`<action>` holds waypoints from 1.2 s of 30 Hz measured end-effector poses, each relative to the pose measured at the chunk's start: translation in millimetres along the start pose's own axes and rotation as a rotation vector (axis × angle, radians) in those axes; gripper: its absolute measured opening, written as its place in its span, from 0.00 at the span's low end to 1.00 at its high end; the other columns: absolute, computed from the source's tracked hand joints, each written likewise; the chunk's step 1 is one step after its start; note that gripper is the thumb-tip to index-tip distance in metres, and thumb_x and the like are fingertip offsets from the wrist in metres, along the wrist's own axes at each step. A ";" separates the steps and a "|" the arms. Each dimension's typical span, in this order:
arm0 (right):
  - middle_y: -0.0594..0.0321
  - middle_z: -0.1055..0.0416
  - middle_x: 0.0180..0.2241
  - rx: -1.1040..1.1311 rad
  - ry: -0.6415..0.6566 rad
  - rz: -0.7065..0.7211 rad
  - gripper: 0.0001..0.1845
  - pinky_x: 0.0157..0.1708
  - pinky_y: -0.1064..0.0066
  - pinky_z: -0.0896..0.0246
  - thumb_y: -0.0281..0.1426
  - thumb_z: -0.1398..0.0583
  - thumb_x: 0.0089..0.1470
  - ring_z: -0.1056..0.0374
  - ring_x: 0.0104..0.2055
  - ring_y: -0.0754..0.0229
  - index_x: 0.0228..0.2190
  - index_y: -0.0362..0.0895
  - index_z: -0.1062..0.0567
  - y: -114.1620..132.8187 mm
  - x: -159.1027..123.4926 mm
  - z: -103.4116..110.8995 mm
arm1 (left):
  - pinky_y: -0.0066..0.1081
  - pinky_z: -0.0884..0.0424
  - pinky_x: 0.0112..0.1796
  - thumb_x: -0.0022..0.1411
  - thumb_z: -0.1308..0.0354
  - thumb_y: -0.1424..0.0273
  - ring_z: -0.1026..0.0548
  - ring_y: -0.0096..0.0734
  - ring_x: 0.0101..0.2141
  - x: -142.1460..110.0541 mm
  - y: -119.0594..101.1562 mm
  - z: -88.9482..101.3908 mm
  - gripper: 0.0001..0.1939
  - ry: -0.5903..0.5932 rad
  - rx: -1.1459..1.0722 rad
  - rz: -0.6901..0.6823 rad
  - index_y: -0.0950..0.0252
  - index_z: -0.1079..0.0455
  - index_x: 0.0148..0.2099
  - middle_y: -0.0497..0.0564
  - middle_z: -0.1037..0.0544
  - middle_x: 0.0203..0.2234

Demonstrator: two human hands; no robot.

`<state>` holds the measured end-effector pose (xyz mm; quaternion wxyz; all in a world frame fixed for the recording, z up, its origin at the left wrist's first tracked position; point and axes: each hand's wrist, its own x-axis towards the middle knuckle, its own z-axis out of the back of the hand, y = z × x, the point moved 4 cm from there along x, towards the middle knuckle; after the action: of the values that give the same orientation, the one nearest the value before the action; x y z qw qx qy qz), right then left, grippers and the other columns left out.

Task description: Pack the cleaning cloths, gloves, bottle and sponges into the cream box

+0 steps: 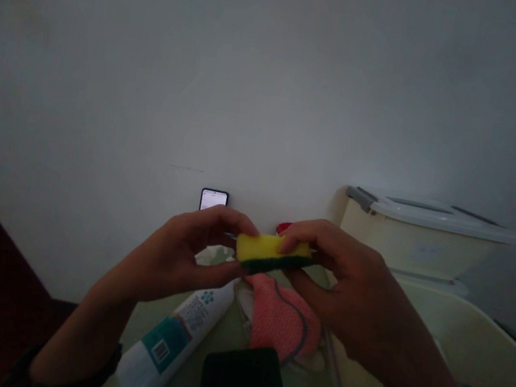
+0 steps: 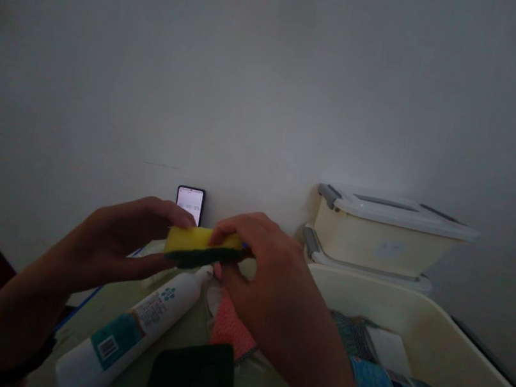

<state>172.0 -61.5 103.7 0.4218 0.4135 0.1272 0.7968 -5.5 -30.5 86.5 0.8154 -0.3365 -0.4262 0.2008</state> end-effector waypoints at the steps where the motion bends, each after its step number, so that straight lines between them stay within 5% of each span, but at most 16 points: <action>1: 0.68 0.28 0.38 0.019 0.032 -0.014 0.11 0.42 0.71 0.37 0.23 0.39 0.47 0.32 0.42 0.64 0.33 0.48 0.28 -0.8 0.0 -0.1 | 0.24 0.31 0.46 0.54 0.41 0.82 0.28 0.26 0.42 0.2 0.9 0.2 0.19 -0.026 0.014 0.000 0.61 0.34 0.46 0.48 0.28 0.39; 11: 0.73 0.29 0.26 0.359 0.318 -0.146 0.08 0.25 0.80 0.36 0.28 0.40 0.52 0.32 0.26 0.70 0.35 0.52 0.28 9.2 -11.8 -3.9 | 0.23 0.28 0.35 0.51 0.42 0.85 0.25 0.27 0.33 -3.1 -5.3 -8.4 0.13 0.072 -0.210 -0.058 0.65 0.30 0.37 0.49 0.24 0.31; 16: 0.70 0.30 0.33 0.255 0.144 -0.133 0.08 0.28 0.78 0.35 0.31 0.42 0.54 0.31 0.32 0.68 0.38 0.51 0.32 2.6 -11.2 1.3 | 0.21 0.28 0.34 0.53 0.41 0.83 0.26 0.24 0.32 3.2 0.7 -7.5 0.12 -0.072 -0.234 0.010 0.65 0.30 0.39 0.48 0.24 0.31; 22: 0.63 0.41 0.54 -0.059 -0.012 0.105 0.22 0.42 0.74 0.35 0.24 0.39 0.49 0.42 0.54 0.62 0.46 0.49 0.35 9.7 -11.6 13.5 | 0.22 0.29 0.29 0.53 0.39 0.77 0.27 0.24 0.29 11.5 12.1 -17.3 0.09 -0.164 -0.353 0.193 0.65 0.32 0.38 0.47 0.26 0.28; 27: 0.63 0.38 0.51 -0.111 0.074 0.093 0.25 0.51 0.69 0.41 0.24 0.40 0.50 0.39 0.51 0.63 0.50 0.48 0.38 6.8 -19.1 22.3 | 0.23 0.30 0.27 0.53 0.38 0.72 0.28 0.25 0.26 14.2 8.0 -36.7 0.08 -0.210 -0.396 0.272 0.65 0.31 0.37 0.46 0.27 0.26; 36: 0.61 0.33 0.44 -0.333 0.185 -0.017 0.22 0.45 0.65 0.41 0.21 0.41 0.46 0.35 0.44 0.59 0.45 0.45 0.34 -42.5 -35.6 70.7 | 0.32 0.31 0.37 0.62 0.50 0.61 0.27 0.32 0.33 31.5 30.8 -101.6 0.15 -0.075 -0.124 0.463 0.66 0.31 0.43 0.51 0.25 0.31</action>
<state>261.0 -73.5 104.9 0.4776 0.2620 0.0352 0.8379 95.1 -28.1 40.2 0.7090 -0.4670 -0.3789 0.3683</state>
